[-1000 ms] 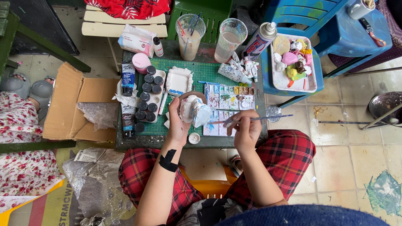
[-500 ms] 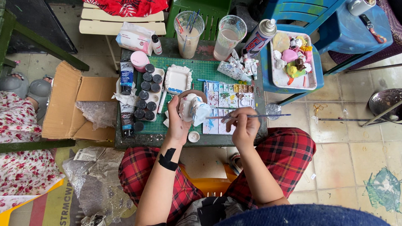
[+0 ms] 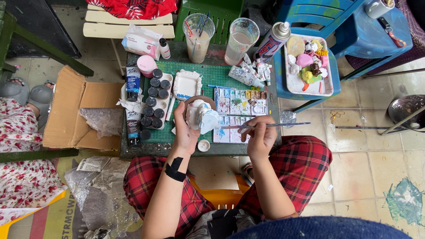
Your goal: The person sits at a low table painting a plaster figurine with a paintbrush. They dip the brush into a water cup and a paint palette, rotate the figurine in their hand to reach different sides, and apply paint to the figure's surfaces throughout the clip.
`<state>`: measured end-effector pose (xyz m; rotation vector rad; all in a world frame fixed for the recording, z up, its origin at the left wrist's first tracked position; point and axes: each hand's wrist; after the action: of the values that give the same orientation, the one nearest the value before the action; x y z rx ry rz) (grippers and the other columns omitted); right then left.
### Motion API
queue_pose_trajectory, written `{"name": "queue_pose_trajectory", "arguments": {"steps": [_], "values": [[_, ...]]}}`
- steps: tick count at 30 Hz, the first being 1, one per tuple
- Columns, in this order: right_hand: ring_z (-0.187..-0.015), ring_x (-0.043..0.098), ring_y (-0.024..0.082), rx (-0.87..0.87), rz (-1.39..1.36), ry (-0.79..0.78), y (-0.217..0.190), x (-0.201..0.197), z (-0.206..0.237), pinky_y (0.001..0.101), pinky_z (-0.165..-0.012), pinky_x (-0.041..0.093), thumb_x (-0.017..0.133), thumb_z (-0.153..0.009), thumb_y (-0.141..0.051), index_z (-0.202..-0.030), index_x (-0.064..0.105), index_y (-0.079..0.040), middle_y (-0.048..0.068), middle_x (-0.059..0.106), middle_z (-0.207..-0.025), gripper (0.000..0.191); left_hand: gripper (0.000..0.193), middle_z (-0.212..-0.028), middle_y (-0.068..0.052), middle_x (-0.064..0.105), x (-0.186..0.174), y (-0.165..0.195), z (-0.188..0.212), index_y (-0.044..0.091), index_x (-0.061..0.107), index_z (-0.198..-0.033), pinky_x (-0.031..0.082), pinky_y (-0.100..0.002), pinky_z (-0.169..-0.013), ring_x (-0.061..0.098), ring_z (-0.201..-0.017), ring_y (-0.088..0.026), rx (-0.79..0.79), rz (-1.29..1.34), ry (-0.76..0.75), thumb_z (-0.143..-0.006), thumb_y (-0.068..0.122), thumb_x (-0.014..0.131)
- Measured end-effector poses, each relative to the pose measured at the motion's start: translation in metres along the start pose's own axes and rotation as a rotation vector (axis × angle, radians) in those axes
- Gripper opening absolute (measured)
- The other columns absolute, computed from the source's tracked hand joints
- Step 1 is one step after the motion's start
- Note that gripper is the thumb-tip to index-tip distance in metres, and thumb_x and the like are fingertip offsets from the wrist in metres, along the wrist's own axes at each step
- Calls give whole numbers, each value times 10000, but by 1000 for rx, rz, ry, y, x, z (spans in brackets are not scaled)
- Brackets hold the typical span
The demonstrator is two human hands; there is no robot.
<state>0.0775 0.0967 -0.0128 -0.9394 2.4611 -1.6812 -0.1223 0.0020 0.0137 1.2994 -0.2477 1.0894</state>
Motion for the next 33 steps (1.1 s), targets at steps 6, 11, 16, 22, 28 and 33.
{"name": "queue_pose_trajectory", "arguments": {"steps": [6, 11, 16, 22, 28, 33], "values": [[-713, 637, 147, -4, 38, 46, -3, -3, -6, 277, -530, 509, 448, -1164, -248, -1114, 492, -39, 95, 606, -1004, 220, 664, -1241, -58, 675, -1, -1, 1, 124, 616, -1288, 533, -407, -1009, 657, -1188, -193, 6, -48, 16, -953, 661, 416], [-802, 645, 195, -40, -108, -83, -13, -2, 8, 297, -575, 533, 423, -1151, -265, -1125, 481, -48, 152, 639, -1067, 226, 683, -1254, -62, 680, 1, 1, 1, 130, 618, -1301, 524, -410, -1018, 656, -1197, -202, -47, 66, -14, -951, 678, 412], [-727, 615, 186, 63, -53, -214, -13, -3, 9, 315, -623, 530, 424, -1153, -239, -1125, 469, -40, 188, 607, -1136, 205, 671, -1226, -68, 684, 5, 4, 4, 137, 624, -1290, 549, -435, -971, 677, -1148, -213, -43, 78, -25, -947, 675, 416], [-853, 640, 248, -7, -106, -226, -15, -8, 1, 281, -582, 525, 429, -1154, -251, -1123, 482, -52, 176, 642, -1106, 208, 652, -1222, -78, 681, 6, 6, 6, 131, 626, -1284, 559, -454, -989, 686, -1139, -225, -31, 87, -51, -959, 663, 437], [-784, 593, 188, -48, 45, -183, -16, -16, -3, 326, -646, 542, 446, -1163, -251, -1132, 487, -41, 180, 615, -1160, 216, 669, -1192, -43, 694, 2, 4, 3, 160, 639, -1273, 541, -357, -842, 688, -1088, -172, -91, 77, 12, -936, 690, 410], [-606, 643, 156, -47, 40, -12, 6, -30, -17, 215, -527, 395, 471, -1132, -228, -1113, 490, -74, 144, 689, -1016, 157, 658, -1109, -50, 695, 2, 10, 5, 138, 636, -1233, 497, -333, -698, 696, -995, -227, -1, 124, -48, -964, 699, 421]]}}
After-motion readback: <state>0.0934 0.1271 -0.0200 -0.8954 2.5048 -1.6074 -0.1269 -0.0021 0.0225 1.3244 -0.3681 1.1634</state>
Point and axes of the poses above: each hand's wrist, its own z-axis away from the middle knuckle, its own x-axis out of the palm, y = z × x
